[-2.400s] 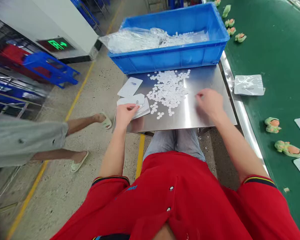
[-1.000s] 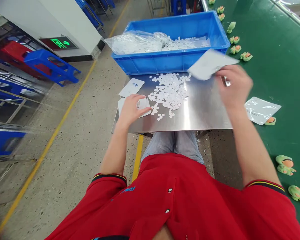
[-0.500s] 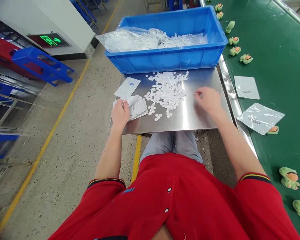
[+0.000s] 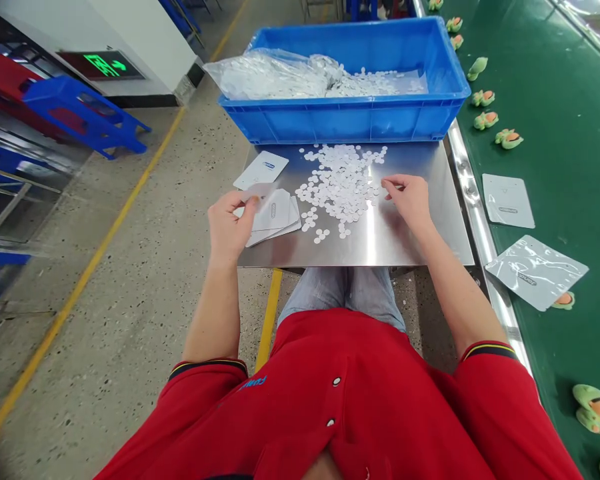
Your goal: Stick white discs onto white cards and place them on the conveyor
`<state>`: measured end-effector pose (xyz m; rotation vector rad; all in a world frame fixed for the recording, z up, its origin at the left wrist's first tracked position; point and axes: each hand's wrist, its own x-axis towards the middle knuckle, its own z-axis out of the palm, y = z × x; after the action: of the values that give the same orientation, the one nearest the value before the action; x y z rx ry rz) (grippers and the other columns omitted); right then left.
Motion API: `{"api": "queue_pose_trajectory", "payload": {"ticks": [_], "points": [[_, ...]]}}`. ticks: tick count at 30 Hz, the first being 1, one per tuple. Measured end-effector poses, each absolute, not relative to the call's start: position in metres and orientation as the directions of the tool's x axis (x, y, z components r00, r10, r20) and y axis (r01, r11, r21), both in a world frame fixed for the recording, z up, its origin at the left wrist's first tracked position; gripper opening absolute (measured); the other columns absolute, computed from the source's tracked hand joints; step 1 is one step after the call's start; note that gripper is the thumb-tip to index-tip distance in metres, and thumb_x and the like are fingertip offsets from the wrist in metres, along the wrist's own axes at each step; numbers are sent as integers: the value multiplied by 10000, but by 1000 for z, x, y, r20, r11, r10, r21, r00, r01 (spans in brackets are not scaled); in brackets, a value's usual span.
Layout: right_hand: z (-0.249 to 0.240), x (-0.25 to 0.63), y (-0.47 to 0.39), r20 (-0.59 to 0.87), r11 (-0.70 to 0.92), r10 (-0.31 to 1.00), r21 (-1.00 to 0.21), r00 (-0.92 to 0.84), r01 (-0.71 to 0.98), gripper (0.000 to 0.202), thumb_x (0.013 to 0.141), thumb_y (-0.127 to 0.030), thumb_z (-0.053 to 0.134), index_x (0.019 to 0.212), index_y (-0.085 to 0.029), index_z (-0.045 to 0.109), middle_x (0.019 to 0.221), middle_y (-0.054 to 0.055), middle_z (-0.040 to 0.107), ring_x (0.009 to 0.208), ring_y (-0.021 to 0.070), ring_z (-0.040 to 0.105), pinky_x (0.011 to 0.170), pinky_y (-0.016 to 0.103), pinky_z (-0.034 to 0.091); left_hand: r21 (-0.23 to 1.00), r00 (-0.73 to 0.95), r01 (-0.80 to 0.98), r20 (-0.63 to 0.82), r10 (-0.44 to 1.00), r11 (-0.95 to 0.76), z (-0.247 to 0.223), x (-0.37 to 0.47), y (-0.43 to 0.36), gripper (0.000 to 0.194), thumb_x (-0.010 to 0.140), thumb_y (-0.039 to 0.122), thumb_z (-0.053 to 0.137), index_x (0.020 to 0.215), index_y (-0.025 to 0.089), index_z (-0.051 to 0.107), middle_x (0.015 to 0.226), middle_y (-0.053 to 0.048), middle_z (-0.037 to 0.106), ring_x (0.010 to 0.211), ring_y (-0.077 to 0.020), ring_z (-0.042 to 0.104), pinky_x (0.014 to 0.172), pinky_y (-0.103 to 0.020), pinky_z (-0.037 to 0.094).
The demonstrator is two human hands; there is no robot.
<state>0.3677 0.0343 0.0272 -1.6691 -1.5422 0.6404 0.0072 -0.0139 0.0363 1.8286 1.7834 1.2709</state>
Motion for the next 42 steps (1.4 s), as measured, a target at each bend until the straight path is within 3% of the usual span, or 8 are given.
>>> {"api": "queue_pose_trajectory", "payload": {"ticks": [7, 12, 17, 21, 33, 37, 40, 42], "points": [[79, 322, -14, 405, 346, 914, -805, 20, 481, 199, 897, -424, 705, 918, -250, 800, 894, 45, 764, 699, 180, 676, 652, 351, 580, 842, -115, 486, 329, 938, -236, 55, 66, -24, 244, 729, 460, 831, 718, 225, 768, 778, -30, 769, 778, -213, 698, 785, -341, 557], [73, 299, -28, 470, 474, 866, -667, -168, 575, 168, 957, -349, 655, 895, -281, 796, 986, 18, 776, 809, 176, 684, 709, 314, 538, 844, -33, 464, 322, 946, -271, 49, 81, -27, 185, 738, 402, 830, 759, 222, 794, 782, -27, 773, 754, -197, 693, 764, -328, 558], [63, 304, -25, 460, 482, 858, -569, -227, 666, 238, 1012, -348, 576, 976, -294, 805, 1070, 21, 764, 850, 173, 680, 711, 300, 492, 845, 22, 433, 338, 941, -314, 50, 83, -31, 147, 750, 368, 836, 775, 227, 803, 790, -28, 776, 750, -194, 694, 758, -328, 557], [66, 309, -24, 495, 499, 845, -590, -203, 635, 225, 990, -395, 610, 940, -301, 807, 1065, 30, 723, 687, 146, 592, 672, 326, 481, 867, 46, 406, 296, 954, -288, 54, 84, -31, 167, 748, 376, 838, 777, 216, 804, 812, -40, 785, 770, -206, 708, 768, -338, 571], [72, 323, -20, 432, 454, 882, -677, -186, 580, 261, 980, -425, 607, 910, -274, 808, 1094, 44, 716, 736, 151, 606, 682, 327, 517, 876, 76, 390, 276, 958, -283, 55, 87, -30, 238, 762, 446, 840, 770, 213, 796, 829, -41, 787, 793, -215, 713, 774, -335, 571], [81, 325, -22, 375, 437, 898, -719, -228, 540, 294, 888, -458, 721, 1131, -299, 767, 1227, 41, 705, 755, 149, 636, 676, 322, 552, 877, 102, 379, 279, 955, -297, 59, 93, -29, 236, 789, 445, 823, 769, 212, 789, 815, -37, 777, 793, -212, 706, 790, -340, 560], [92, 335, -17, 343, 433, 901, -697, -266, 571, 283, 870, -419, 746, 1121, -290, 773, 1110, 36, 752, 808, 186, 679, 710, 349, 567, 860, 157, 384, 298, 942, -336, 61, 95, -22, 271, 799, 484, 814, 895, 232, 795, 915, -46, 782, 917, -228, 707, 871, -354, 544], [102, 360, -12, 441, 413, 888, -644, -130, 644, 175, 920, -353, 680, 1004, -265, 805, 978, 54, 777, 855, 216, 701, 735, 375, 559, 816, 181, 444, 321, 929, -369, 59, 84, -14, 361, 784, 490, 829, 1048, 251, 767, 1062, -59, 768, 1087, -252, 676, 969, -372, 513]]}}
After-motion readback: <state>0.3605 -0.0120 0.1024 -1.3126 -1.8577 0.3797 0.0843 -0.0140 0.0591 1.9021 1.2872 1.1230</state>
